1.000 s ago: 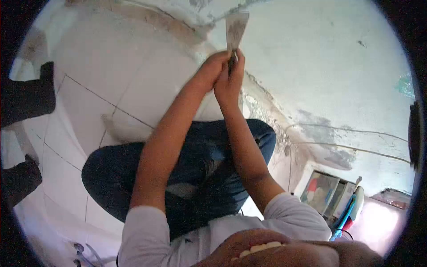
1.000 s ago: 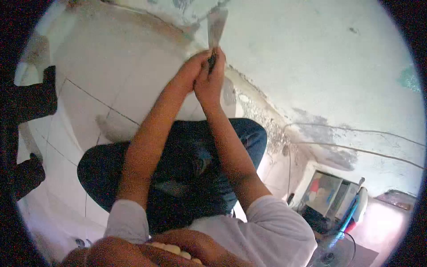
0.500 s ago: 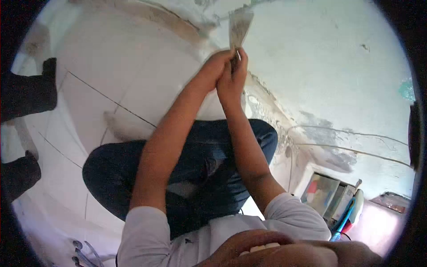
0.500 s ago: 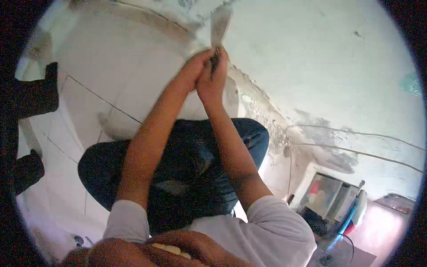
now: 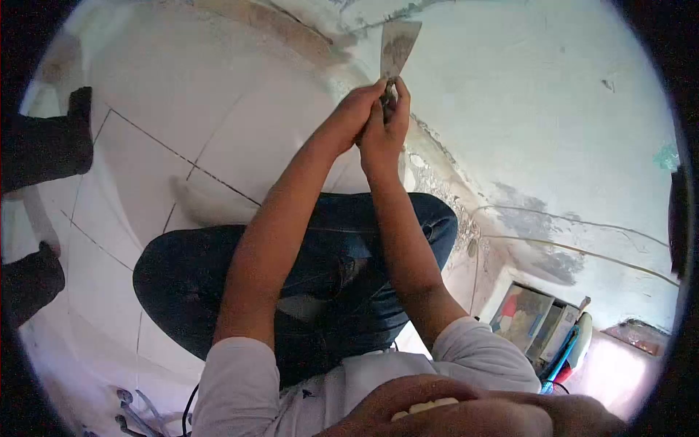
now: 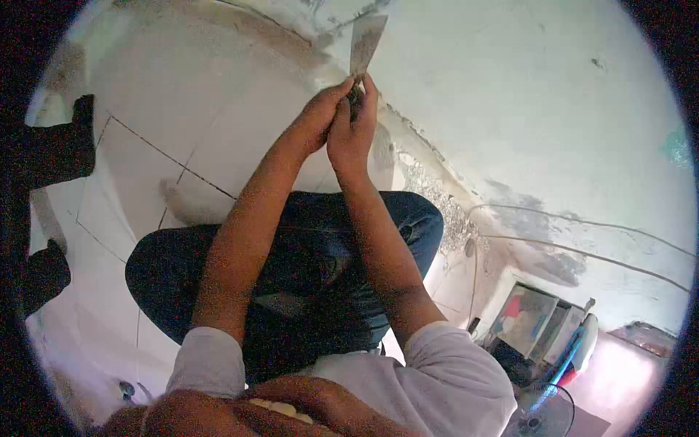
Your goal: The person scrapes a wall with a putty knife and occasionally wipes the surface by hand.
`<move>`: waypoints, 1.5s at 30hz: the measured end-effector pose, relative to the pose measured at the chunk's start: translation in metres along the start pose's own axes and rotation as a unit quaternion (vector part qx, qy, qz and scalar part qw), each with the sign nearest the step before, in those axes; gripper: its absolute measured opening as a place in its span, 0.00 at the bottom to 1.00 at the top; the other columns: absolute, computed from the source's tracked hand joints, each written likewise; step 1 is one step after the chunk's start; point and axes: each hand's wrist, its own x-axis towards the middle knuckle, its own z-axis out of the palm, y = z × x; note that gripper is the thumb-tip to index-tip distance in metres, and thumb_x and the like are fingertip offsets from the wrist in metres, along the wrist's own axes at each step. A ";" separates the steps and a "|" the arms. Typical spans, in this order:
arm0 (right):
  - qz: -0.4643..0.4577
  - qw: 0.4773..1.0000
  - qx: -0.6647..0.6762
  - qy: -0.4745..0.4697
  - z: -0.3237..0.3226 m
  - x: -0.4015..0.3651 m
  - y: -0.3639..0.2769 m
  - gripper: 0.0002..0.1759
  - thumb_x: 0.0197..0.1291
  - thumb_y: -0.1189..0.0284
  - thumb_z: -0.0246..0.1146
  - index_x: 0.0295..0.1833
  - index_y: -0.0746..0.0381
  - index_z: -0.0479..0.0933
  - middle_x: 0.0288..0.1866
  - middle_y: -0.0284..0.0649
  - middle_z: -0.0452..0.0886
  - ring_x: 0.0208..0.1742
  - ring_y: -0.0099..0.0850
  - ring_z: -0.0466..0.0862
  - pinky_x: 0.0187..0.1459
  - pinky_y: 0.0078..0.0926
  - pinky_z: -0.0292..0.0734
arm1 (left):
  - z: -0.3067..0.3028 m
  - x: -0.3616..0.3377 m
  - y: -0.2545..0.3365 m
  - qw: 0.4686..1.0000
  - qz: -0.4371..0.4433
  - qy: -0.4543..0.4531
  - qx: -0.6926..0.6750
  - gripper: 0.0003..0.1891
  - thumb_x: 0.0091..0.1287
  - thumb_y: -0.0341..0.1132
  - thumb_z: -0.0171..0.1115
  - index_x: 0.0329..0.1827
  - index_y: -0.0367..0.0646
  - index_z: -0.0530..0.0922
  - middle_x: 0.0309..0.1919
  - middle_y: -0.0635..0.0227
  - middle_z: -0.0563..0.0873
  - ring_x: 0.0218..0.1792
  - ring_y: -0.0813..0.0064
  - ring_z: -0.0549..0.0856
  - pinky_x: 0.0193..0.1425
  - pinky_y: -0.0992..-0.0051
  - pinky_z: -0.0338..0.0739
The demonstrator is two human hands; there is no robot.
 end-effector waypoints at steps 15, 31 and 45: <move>-0.107 0.990 -0.085 0.023 0.006 -0.008 0.005 0.33 0.62 0.85 0.45 0.75 0.65 0.53 0.71 0.59 0.62 0.68 0.49 0.70 0.67 0.38 0.65 | -0.003 -0.005 0.002 0.998 -0.056 -0.029 -0.006 0.25 0.75 0.51 0.49 0.56 0.34 0.73 0.45 0.61 0.82 0.45 0.73 0.81 0.52 0.72 0.78; 0.041 0.999 0.010 -0.018 -0.007 0.003 -0.009 0.33 0.63 0.88 0.47 0.75 0.63 0.56 0.64 0.53 0.72 0.62 0.39 0.76 0.60 0.30 0.72 | 0.010 -0.005 -0.011 0.995 -0.009 -0.020 -0.102 0.23 0.74 0.51 0.51 0.54 0.37 0.74 0.46 0.60 0.81 0.46 0.69 0.81 0.56 0.68 0.75; -0.002 1.000 0.004 0.005 -0.002 -0.004 -0.017 0.30 0.66 0.82 0.46 0.74 0.66 0.54 0.67 0.57 0.67 0.63 0.42 0.74 0.63 0.34 0.69 | 0.009 -0.001 -0.011 0.997 -0.004 -0.033 -0.074 0.22 0.74 0.52 0.51 0.50 0.38 0.75 0.38 0.63 0.83 0.38 0.72 0.83 0.42 0.71 0.81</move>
